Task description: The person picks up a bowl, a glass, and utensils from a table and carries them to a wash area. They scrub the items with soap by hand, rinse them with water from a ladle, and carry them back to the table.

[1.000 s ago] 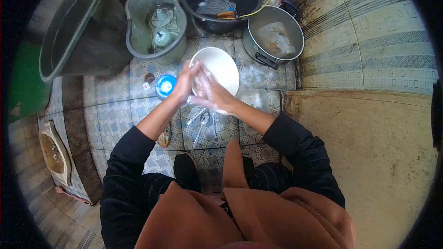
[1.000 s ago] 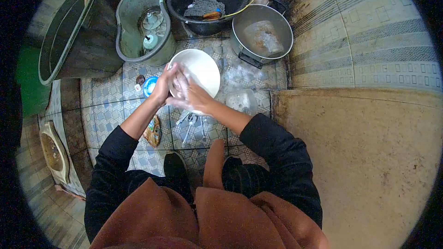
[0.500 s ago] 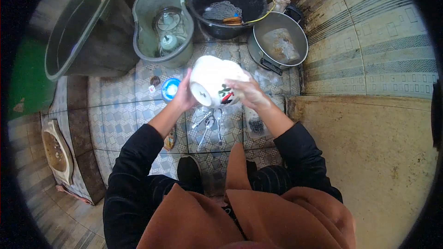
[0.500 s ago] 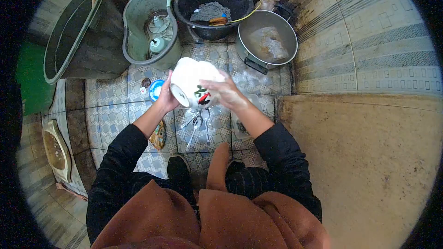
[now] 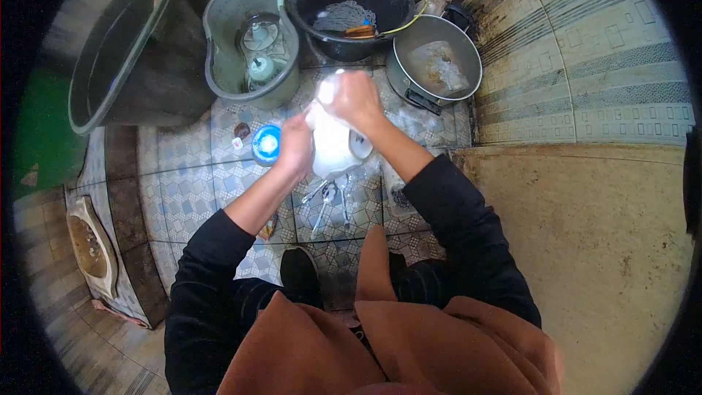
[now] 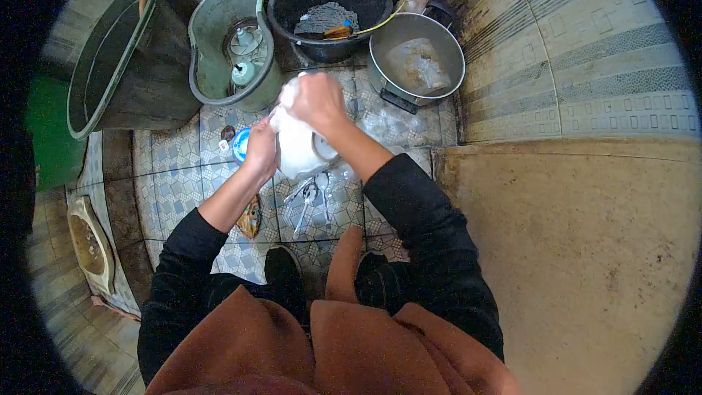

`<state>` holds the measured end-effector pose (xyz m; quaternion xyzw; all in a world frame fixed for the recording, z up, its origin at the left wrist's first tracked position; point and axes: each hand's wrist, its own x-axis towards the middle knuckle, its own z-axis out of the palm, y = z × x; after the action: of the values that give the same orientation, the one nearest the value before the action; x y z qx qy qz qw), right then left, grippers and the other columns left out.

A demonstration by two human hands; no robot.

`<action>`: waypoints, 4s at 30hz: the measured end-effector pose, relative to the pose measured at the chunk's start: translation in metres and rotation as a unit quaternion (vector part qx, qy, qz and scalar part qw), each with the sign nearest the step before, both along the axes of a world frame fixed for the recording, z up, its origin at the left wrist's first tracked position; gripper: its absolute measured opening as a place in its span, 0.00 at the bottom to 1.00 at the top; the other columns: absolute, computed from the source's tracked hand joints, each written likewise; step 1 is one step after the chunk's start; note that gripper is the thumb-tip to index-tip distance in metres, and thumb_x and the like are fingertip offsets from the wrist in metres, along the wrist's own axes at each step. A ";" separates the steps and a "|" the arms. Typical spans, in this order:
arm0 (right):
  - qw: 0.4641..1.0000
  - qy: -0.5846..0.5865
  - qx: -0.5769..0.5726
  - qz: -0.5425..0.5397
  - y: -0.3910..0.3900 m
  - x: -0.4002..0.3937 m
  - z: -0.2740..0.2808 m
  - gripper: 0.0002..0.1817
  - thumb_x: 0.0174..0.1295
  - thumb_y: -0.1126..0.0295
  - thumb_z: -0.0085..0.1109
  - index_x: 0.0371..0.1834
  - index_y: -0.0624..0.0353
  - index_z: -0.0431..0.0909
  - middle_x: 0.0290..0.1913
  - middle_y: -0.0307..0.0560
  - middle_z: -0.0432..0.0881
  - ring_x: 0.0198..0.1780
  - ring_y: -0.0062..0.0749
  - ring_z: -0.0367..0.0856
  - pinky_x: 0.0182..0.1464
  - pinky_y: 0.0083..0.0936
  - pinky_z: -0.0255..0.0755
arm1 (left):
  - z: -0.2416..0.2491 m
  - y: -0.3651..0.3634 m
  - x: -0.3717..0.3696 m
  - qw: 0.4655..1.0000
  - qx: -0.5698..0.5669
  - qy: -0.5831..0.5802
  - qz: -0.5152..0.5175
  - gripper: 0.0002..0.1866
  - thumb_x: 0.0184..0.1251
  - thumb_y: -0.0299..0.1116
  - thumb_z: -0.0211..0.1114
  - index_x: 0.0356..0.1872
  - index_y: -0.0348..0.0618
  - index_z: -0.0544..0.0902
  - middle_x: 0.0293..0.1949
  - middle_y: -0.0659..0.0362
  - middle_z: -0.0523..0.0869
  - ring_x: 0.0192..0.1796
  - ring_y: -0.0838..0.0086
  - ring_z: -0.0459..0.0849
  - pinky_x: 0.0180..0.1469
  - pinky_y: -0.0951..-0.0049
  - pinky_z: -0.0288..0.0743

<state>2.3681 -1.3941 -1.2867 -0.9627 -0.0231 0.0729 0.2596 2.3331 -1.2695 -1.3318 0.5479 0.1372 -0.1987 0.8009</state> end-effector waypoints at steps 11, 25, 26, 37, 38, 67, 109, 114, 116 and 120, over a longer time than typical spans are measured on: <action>0.949 -0.300 0.070 0.067 0.021 -0.037 -0.020 0.19 0.46 0.72 0.48 0.45 0.57 0.71 0.46 0.54 0.70 0.52 0.50 0.65 0.53 0.38 0.59 | 0.004 0.019 0.004 0.995 0.052 0.014 -0.089 0.12 0.63 0.33 0.46 0.40 0.37 0.72 0.32 0.59 0.79 0.32 0.78 0.78 0.35 0.78 0.72; 0.945 -0.263 0.118 0.153 0.011 -0.038 -0.012 0.08 0.41 0.64 0.55 0.24 0.54 0.74 0.30 0.49 0.74 0.26 0.43 0.74 0.25 0.35 0.69 | 0.017 0.022 0.015 0.966 0.161 -0.194 -0.058 0.13 0.63 0.35 0.48 0.33 0.34 0.76 0.27 0.63 0.78 0.28 0.84 0.71 0.32 0.81 0.66; 0.945 -0.266 0.157 0.106 0.010 -0.034 -0.015 0.08 0.41 0.64 0.54 0.23 0.55 0.74 0.31 0.49 0.74 0.29 0.44 0.74 0.29 0.35 0.69 | 0.020 0.022 0.017 0.969 0.145 -0.195 -0.047 0.14 0.63 0.35 0.47 0.34 0.33 0.75 0.27 0.62 0.78 0.29 0.83 0.71 0.33 0.82 0.66; 0.949 -0.202 0.240 -0.004 0.002 0.002 0.008 0.09 0.43 0.65 0.57 0.24 0.58 0.77 0.25 0.47 0.76 0.29 0.36 0.76 0.32 0.24 0.69 | 0.038 0.021 0.007 0.938 0.200 -0.277 -0.048 0.11 0.62 0.31 0.46 0.33 0.34 0.75 0.27 0.61 0.79 0.30 0.82 0.73 0.34 0.80 0.67; 0.963 -0.148 0.224 0.000 -0.009 0.007 0.006 0.09 0.45 0.65 0.57 0.23 0.60 0.77 0.22 0.46 0.76 0.25 0.34 0.76 0.29 0.22 0.69 | 0.031 0.021 0.008 0.954 0.176 -0.241 -0.042 0.11 0.62 0.32 0.48 0.33 0.35 0.76 0.27 0.61 0.79 0.30 0.83 0.73 0.33 0.81 0.67; 0.912 0.019 0.401 -0.080 -0.026 -0.002 -0.004 0.12 0.47 0.68 0.52 0.36 0.57 0.76 0.44 0.47 0.76 0.50 0.41 0.71 0.57 0.35 0.58 | 0.055 0.020 -0.010 0.981 0.086 -0.130 -0.114 0.11 0.56 0.35 0.58 0.25 0.36 0.78 0.22 0.65 0.77 0.24 0.86 0.71 0.25 0.84 0.63; 0.844 -0.535 0.033 0.012 0.015 -0.043 0.036 0.15 0.45 0.70 0.53 0.38 0.59 0.76 0.40 0.51 0.76 0.43 0.38 0.75 0.47 0.31 0.65 | 0.068 0.015 0.022 0.984 -0.156 0.046 0.072 0.24 0.63 0.49 0.41 0.51 0.39 0.65 0.49 0.54 0.71 0.49 0.67 0.72 0.52 0.67 0.66; 0.739 -0.100 0.579 -0.329 -0.001 -0.017 0.003 0.16 0.52 0.63 0.52 0.34 0.69 0.74 0.30 0.48 0.77 0.34 0.27 0.74 0.39 0.20 0.66 | 0.058 0.027 0.020 0.979 -0.184 0.064 0.064 0.24 0.62 0.49 0.43 0.50 0.39 0.66 0.47 0.52 0.74 0.47 0.67 0.75 0.46 0.66 0.73; 0.672 0.054 0.682 -0.283 -0.017 -0.014 -0.005 0.15 0.53 0.65 0.53 0.34 0.70 0.75 0.30 0.44 0.77 0.32 0.23 0.73 0.35 0.18 0.66 | 0.058 0.029 0.017 0.983 -0.166 0.051 0.055 0.26 0.61 0.51 0.43 0.50 0.39 0.66 0.46 0.51 0.74 0.46 0.66 0.76 0.46 0.66 0.73; 0.735 0.068 0.633 -0.233 -0.035 0.001 -0.020 0.12 0.54 0.67 0.52 0.34 0.65 0.76 0.30 0.41 0.78 0.30 0.21 0.73 0.32 0.19 0.67 | 0.051 0.029 0.008 0.996 -0.055 -0.018 -0.073 0.25 0.54 0.40 0.58 0.48 0.32 0.66 0.43 0.50 0.75 0.40 0.67 0.77 0.45 0.69 0.72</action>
<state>2.3693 -1.4290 -1.3072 -0.5441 0.1784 0.0441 0.8186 2.3413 -1.2407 -1.2811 0.5154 0.0713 -0.2534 0.8155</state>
